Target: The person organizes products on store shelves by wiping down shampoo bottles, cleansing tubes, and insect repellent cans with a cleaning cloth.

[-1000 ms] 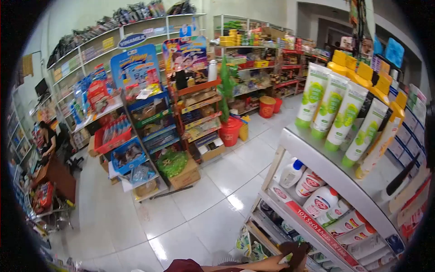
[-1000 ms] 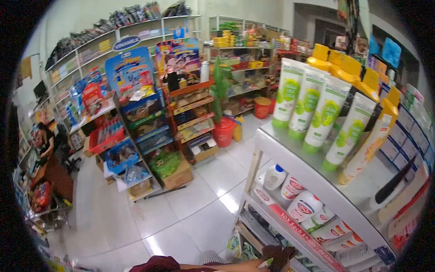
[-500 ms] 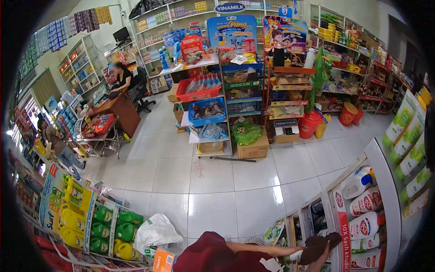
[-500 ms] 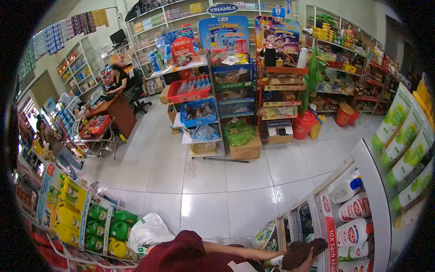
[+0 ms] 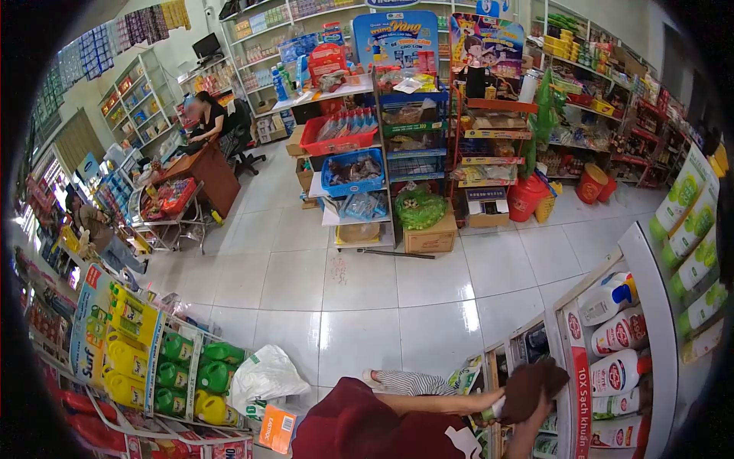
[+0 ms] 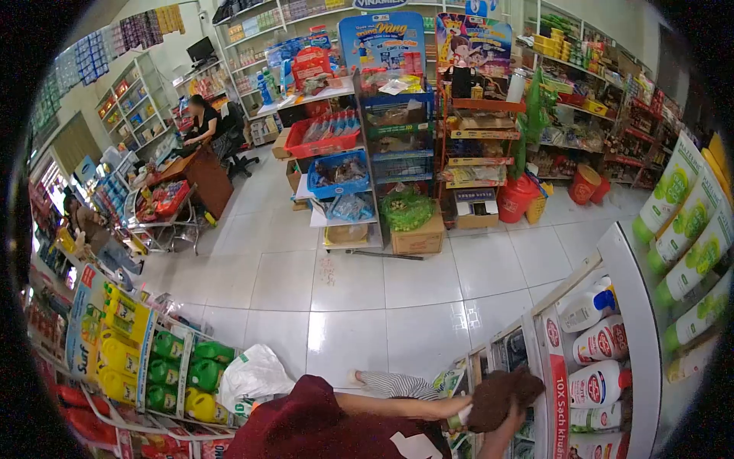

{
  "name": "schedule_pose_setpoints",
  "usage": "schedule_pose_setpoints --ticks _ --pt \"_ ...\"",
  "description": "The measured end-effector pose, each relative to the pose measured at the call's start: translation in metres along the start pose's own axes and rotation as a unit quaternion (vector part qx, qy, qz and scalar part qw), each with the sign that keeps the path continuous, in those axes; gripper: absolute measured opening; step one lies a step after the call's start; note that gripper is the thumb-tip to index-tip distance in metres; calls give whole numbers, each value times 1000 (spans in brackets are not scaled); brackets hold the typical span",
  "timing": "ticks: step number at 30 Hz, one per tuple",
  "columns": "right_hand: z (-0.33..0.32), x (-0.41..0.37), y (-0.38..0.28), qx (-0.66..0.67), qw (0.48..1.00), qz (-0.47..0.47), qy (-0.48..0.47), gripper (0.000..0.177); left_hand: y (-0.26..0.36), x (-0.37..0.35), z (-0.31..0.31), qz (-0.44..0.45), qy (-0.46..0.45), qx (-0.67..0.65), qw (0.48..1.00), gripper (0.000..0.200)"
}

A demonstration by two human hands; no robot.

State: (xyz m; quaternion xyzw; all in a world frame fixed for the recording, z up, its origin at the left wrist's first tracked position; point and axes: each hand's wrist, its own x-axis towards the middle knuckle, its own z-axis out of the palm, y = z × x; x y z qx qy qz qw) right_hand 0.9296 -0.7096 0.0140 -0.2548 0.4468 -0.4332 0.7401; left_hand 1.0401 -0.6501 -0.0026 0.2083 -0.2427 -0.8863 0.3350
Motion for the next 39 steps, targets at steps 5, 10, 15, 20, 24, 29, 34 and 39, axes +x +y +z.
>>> schedule_pose_setpoints --ticks 5,10,15,20,24,29,34,39 --pt "-24 15 -24 51 997 -64 12 37 -23 37 -11 110 236 74 963 59" --pt "-17 -8 1 28 990 -138 17 39 -12 68 7 261 470 20 843 48" --pt "-24 -26 21 -24 990 -142 -7 48 -8 72 -29 304 424 122 845 45" --pt "-36 -42 20 -142 987 30 -67 43 21 30 -9 333 421 212 817 44" --pt "-39 -34 49 -277 942 44 -183 45 36 -28 -6 158 300 232 912 44" --pt "-30 -56 54 -307 929 87 -187 47 11 -46 -39 159 207 -70 963 36" --pt "-75 -71 65 -207 968 44 -136 53 17 -17 -38 59 217 21 974 39" --pt "-71 -94 21 -115 992 43 -29 54 41 24 -5 -48 23 -25 998 39"
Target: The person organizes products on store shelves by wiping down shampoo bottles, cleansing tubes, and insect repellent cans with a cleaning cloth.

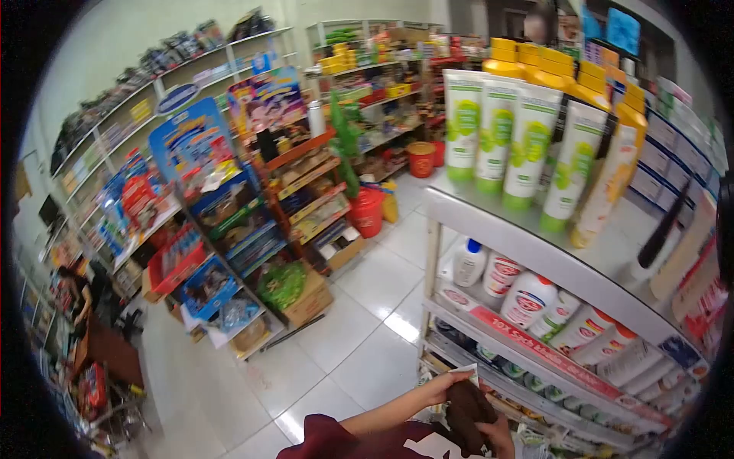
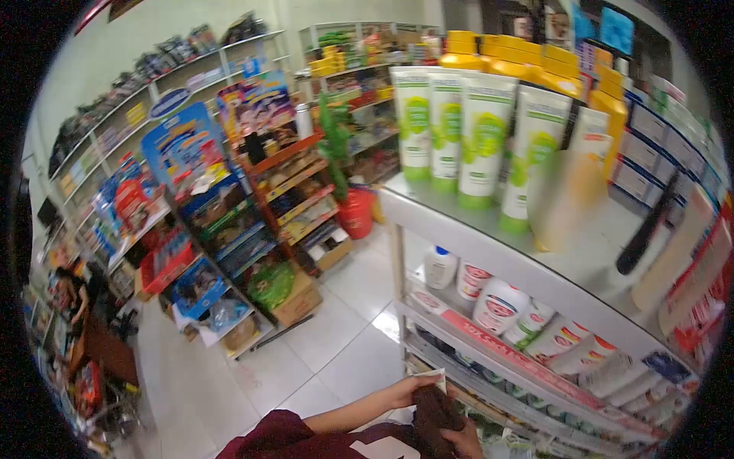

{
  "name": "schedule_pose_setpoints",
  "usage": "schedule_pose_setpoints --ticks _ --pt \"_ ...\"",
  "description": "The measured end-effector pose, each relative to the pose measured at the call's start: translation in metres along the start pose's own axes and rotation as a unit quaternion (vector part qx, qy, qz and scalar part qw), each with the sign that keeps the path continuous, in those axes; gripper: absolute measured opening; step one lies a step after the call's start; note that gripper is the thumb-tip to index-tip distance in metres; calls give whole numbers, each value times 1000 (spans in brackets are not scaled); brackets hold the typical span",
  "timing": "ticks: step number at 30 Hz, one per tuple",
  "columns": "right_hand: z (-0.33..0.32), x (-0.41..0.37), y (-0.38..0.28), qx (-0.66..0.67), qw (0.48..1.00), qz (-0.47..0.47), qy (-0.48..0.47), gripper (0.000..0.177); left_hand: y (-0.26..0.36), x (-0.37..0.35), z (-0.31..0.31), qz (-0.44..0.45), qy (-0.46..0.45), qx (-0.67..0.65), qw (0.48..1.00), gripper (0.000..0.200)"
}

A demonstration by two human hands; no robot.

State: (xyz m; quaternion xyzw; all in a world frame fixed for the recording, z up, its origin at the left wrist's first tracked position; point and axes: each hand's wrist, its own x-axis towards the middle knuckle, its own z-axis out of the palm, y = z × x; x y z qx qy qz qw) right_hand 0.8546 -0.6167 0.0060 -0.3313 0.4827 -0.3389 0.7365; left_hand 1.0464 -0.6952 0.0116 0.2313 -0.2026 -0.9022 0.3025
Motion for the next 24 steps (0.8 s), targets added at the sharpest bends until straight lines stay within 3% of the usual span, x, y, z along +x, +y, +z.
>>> schedule_pose_setpoints --ticks 1,2,6,11,13,17,20,21,22,24 --pt "-6 -1 3 62 994 -88 18 52 1 10 3 -14 -24 1 1000 38" --pt "-17 -5 1 31 993 -109 43 53 2 18 7 -26 -45 0 999 37" --pt "-55 -3 0 57 982 -121 132 66 4 34 33 -28 -36 -26 999 39" --pt "-36 21 -13 117 979 -160 56 69 29 14 50 57 75 38 995 43" --pt "-8 28 -19 126 979 -163 1 68 32 3 34 115 82 134 981 46" --pt "21 40 -18 120 985 -127 10 57 39 -36 29 159 160 154 962 50" --pt "20 57 -2 216 966 -131 59 40 31 -40 17 191 150 119 963 46" --pt "15 63 5 238 959 -122 90 36 23 -37 22 171 180 218 944 45" --pt "1 72 20 224 955 -171 92 32 16 -32 35 152 205 318 913 45" --pt "-33 87 40 161 961 -188 125 32 -2 -13 55 106 225 504 827 48"
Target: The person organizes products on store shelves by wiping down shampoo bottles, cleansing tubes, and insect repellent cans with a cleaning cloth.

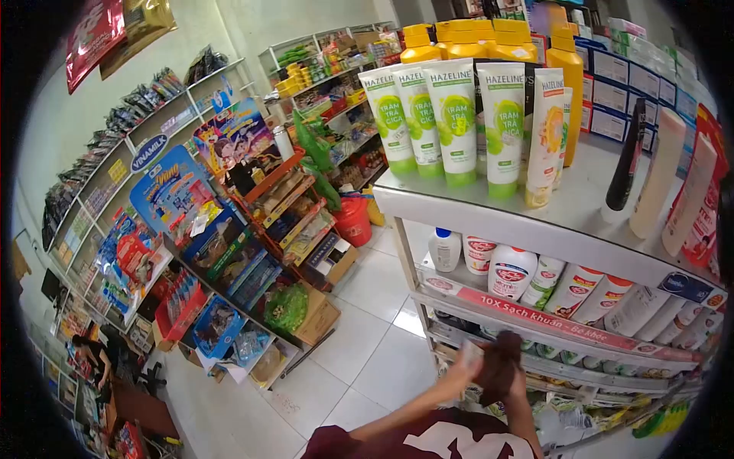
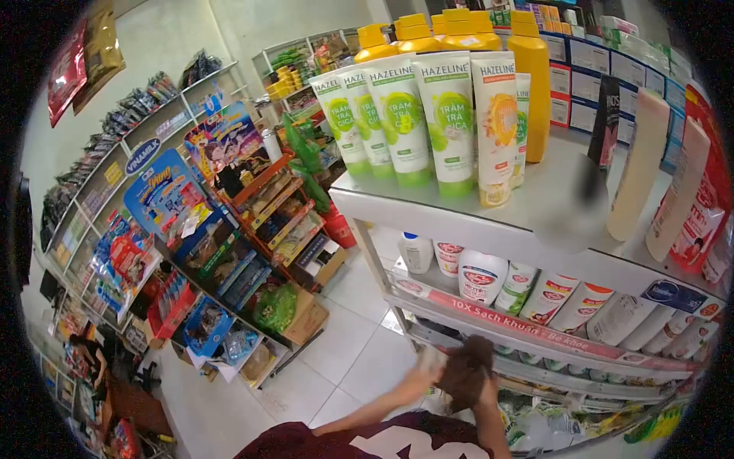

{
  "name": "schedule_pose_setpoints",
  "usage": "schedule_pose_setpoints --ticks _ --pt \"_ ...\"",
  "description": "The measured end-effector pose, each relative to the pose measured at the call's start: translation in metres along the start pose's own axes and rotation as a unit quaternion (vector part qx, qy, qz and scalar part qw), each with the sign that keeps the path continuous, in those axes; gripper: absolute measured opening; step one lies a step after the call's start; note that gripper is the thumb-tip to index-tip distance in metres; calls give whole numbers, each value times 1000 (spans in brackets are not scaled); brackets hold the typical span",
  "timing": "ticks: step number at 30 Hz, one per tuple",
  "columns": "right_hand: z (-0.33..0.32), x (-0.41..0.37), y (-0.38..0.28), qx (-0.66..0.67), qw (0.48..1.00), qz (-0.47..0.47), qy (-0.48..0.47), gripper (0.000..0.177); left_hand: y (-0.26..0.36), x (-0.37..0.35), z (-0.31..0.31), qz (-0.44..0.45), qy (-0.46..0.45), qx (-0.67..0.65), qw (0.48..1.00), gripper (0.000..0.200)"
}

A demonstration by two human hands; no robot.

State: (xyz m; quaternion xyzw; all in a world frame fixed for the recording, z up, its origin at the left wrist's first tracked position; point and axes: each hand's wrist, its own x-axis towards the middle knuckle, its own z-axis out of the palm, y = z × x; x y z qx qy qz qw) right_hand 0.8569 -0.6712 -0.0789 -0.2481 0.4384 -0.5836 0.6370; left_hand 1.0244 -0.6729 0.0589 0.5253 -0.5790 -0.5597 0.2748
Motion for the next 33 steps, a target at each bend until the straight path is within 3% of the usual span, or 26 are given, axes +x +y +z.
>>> schedule_pose_setpoints --ticks 1,2,3,5,8,11,16,20,23,25,27,29,31,32,33 --pt "-18 9 5 94 994 47 0 30 -2 2 23 4 -12 99 995 50" --pt "-36 19 10 186 978 94 10 29 -2 0 41 142 -30 70 987 42" --pt "-36 11 0 203 974 55 -83 28 0 -2 54 276 -43 38 959 36" --pt "-9 -5 -45 143 985 41 -91 28 8 -5 70 396 -67 44 915 34" --pt "32 -17 -65 82 992 22 -93 28 6 -3 75 345 95 -182 916 24" --pt "66 -24 -63 58 993 8 -107 28 20 -13 61 257 229 -269 899 24" --pt "81 -34 -61 38 991 -6 -131 29 6 -18 46 308 205 -329 869 37" --pt "84 -37 -66 29 989 -22 -145 29 11 -23 42 284 186 -479 809 39" --pt "88 -29 -81 25 986 -60 -152 30 14 -17 54 329 178 -385 843 32" --pt "73 -26 -85 8 984 -103 -144 30 24 -16 55 336 114 -392 849 32" --pt "18 -16 -69 -141 976 -151 -74 30 36 -15 47 332 23 -378 864 31" --pt "19 -39 -100 -256 943 -209 -42 30 27 7 27 310 -11 -264 914 28" --pt "19 -61 -121 -266 943 -195 -49 31 37 21 29 128 24 -359 924 27" --pt "28 -73 -137 -415 867 -270 -52 37 48 27 26 107 -58 -414 902 31" --pt "30 -78 -145 -414 859 -300 -27 39 62 30 24 78 -141 -465 870 35"
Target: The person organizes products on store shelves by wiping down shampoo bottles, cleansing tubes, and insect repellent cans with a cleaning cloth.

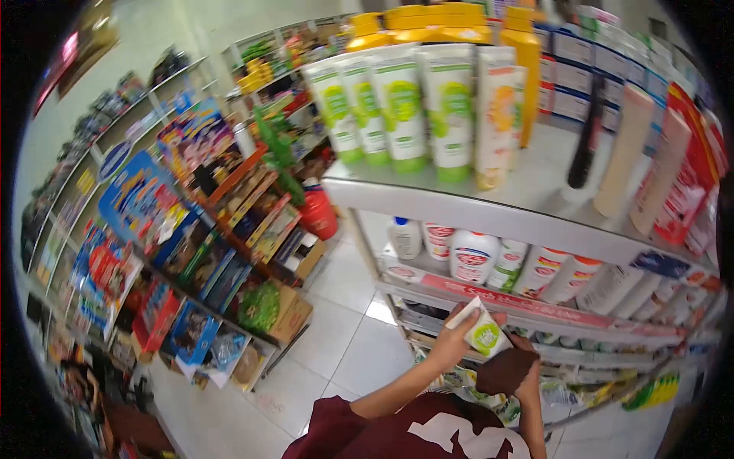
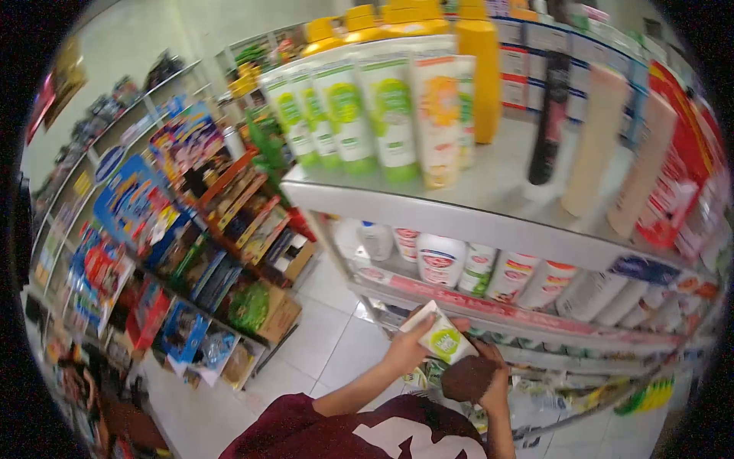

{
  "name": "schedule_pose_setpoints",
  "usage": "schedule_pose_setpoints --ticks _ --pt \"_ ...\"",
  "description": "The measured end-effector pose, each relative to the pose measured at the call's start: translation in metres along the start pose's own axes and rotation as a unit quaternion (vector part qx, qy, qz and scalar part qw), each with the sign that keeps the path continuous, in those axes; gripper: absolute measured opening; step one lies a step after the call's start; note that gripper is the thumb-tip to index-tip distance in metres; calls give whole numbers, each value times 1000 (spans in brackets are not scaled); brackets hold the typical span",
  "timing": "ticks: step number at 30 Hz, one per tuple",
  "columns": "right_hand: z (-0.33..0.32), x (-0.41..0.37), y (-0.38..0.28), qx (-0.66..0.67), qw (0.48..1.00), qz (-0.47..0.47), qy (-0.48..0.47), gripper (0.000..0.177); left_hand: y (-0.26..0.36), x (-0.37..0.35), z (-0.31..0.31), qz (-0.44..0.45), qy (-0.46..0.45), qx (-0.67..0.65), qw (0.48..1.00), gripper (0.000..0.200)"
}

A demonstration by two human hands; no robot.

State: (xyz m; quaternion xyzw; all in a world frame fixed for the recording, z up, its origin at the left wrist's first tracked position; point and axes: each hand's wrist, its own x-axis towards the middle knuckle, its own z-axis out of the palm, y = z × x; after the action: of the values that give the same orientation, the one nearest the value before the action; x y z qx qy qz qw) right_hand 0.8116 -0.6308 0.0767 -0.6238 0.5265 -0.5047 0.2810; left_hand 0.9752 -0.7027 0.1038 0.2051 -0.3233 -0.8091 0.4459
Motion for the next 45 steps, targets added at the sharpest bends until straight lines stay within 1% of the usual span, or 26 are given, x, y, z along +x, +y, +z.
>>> schedule_pose_setpoints --ticks 1,2,4,5,8,9,11,13,14,15,16,17,18,21,23,24,25,26,28,34,35,38,41,42,44,45 --pt "-6 -2 -5 -12 999 -19 37 40 3 4 9 -14 -61 -37 997 32" --pt "-11 -6 -6 -25 996 -39 74 42 -7 5 14 -17 -55 36 998 32" --pt "-14 -16 4 50 984 -18 167 45 -21 1 22 -6 -46 185 982 32" --pt "-13 -21 7 91 974 -11 210 46 -21 -4 33 8 -83 226 971 36" --pt "-21 -19 -36 -7 972 37 231 43 -29 -4 49 90 -138 263 951 36" --pt "-22 -17 -53 3 976 9 219 37 -14 -3 54 81 -170 383 904 37" --pt "-16 -7 -62 272 923 -5 273 40 -17 1 61 217 -208 380 875 38" --pt "-10 -14 -39 249 912 24 326 48 -22 5 64 335 -237 376 831 39" --pt "-9 -10 -32 349 889 14 297 47 -23 8 64 384 -250 377 805 39" --pt "-5 -8 -30 315 901 -10 298 46 -28 4 51 204 -201 330 900 34" --pt "-1 -4 -32 281 912 -34 298 44 -25 2 50 220 -167 337 900 33" --pt "2 -2 -33 325 896 -27 302 43 -20 0 51 235 -133 343 900 32" --pt "4 0 -33 367 878 -20 307 42 -13 4 55 442 -122 396 795 34" --pt "1 -2 -47 244 936 13 255 33 26 19 78 604 42 375 701 29" --pt "3 -4 -47 201 952 22 231 31 60 33 95 668 105 336 656 30" --pt "5 -6 -46 235 942 55 231 31 75 34 102 614 113 338 705 29" --pt "8 -8 -45 269 931 88 229 32 94 42 115 656 110 405 627 28" --pt "10 -10 -44 301 919 122 225 32 103 50 130 649 127 392 640 26" --pt "14 -17 -41 270 933 101 215 31 114 62 136 601 148 487 617 27" --pt "10 -35 -23 173 944 132 250 25 119 83 157 614 185 501 581 27" --pt "7 -37 -25 161 943 139 257 23 116 91 156 604 185 463 622 28" --pt "2 -44 -1 225 919 128 296 25 116 98 145 609 202 525 559 31" --pt "1 -50 16 311 874 143 345 23 113 80 142 608 233 597 469 31" --pt "0 -51 15 341 854 152 363 22 112 77 141 574 240 603 499 30" --pt "-6 -53 11 291 890 165 309 29 111 76 141 501 253 610 560 28" --pt "-7 -59 16 262 908 166 281 34 112 77 141 488 255 611 569 27"
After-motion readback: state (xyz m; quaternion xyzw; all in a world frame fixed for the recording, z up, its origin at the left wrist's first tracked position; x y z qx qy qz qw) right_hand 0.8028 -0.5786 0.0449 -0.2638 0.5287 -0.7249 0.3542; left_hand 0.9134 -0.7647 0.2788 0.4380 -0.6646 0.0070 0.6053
